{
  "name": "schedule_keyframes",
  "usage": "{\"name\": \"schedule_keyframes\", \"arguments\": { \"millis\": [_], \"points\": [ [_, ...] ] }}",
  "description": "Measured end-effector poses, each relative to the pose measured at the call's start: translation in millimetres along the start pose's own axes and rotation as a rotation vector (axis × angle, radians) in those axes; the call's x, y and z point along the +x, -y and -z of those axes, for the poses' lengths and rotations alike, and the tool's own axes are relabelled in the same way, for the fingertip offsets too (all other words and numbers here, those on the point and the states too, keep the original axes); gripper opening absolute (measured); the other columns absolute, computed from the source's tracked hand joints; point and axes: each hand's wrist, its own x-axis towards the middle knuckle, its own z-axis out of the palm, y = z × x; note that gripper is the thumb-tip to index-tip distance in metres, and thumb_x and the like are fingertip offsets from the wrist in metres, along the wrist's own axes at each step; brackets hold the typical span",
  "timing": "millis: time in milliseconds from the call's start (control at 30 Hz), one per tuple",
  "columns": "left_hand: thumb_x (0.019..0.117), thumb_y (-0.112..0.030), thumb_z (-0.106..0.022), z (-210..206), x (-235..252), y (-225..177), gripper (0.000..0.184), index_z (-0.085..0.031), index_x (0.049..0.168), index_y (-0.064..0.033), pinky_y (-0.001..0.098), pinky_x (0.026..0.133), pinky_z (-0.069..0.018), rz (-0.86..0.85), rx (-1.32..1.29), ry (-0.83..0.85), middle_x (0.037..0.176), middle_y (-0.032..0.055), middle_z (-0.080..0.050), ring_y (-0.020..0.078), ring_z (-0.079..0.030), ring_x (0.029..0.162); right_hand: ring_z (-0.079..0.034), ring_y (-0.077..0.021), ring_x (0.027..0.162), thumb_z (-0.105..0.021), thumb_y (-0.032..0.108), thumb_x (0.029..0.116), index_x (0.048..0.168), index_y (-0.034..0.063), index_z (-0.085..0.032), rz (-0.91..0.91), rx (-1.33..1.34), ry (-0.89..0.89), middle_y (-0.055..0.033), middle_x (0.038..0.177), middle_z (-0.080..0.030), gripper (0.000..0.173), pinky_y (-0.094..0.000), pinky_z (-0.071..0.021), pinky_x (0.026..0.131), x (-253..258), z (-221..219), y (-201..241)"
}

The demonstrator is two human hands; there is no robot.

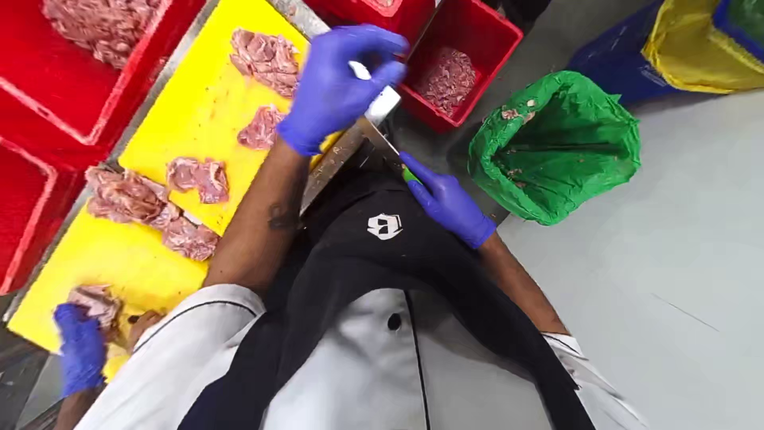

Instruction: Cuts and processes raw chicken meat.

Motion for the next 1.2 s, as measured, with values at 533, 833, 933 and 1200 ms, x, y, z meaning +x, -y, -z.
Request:
{"name": "schedule_keyframes", "arguments": {
  "millis": [533,833,933,1200],
  "points": [
    [0.0939,-0.043,-0.068,48,-162,134,0.042,-0.071,0.121,-0.0114,0.0603,0.098,-0.0529,0.959,0.399,-0.224,0.126,0.0190,-0.065,0.0377,-0.061,0.122,-0.059,-0.0100,0.061,-0.047,0.031,0.1066,0.159,0.0238,-0.041,0.145,-0.052,0.192,-0.0008,0.090,-0.068,0.053,-0.0318,-0.0532,0.053,68,26,24],
    [0.0911,-0.037,-0.077,53,-208,121,0.042,-0.073,0.117,-0.0037,0.0555,0.106,-0.0480,0.833,0.202,-0.344,0.116,0.0159,-0.073,0.0327,-0.066,0.116,-0.054,-0.0086,0.059,-0.037,0.015,0.1074,0.161,0.0001,-0.018,0.163,-0.055,0.498,-0.0093,0.089,-0.061,0.059,-0.0288,-0.0504,0.053,89,13,62],
    [0.0970,-0.032,-0.070,48,-215,120,0.035,-0.074,0.113,-0.0016,0.0536,0.102,-0.0503,0.799,0.115,-0.434,0.111,0.0165,-0.074,0.0313,-0.068,0.111,-0.057,-0.0046,0.061,-0.040,0.019,0.1086,0.161,0.0037,-0.024,0.239,-0.087,0.515,-0.0059,0.090,-0.064,0.057,-0.0248,-0.0522,0.055,101,19,31],
    [0.1024,-0.016,-0.061,87,-205,98,0.025,-0.069,0.115,0.0035,0.0360,0.096,-0.0577,0.459,-0.244,-0.911,0.110,0.0135,-0.073,0.0160,-0.070,0.103,-0.070,-0.0192,0.075,-0.048,0.036,0.1074,0.154,0.0308,-0.048,0.469,-0.481,0.706,-0.0064,0.095,-0.074,0.047,-0.0488,-0.0600,0.071,154,17,25]
  ]
}}
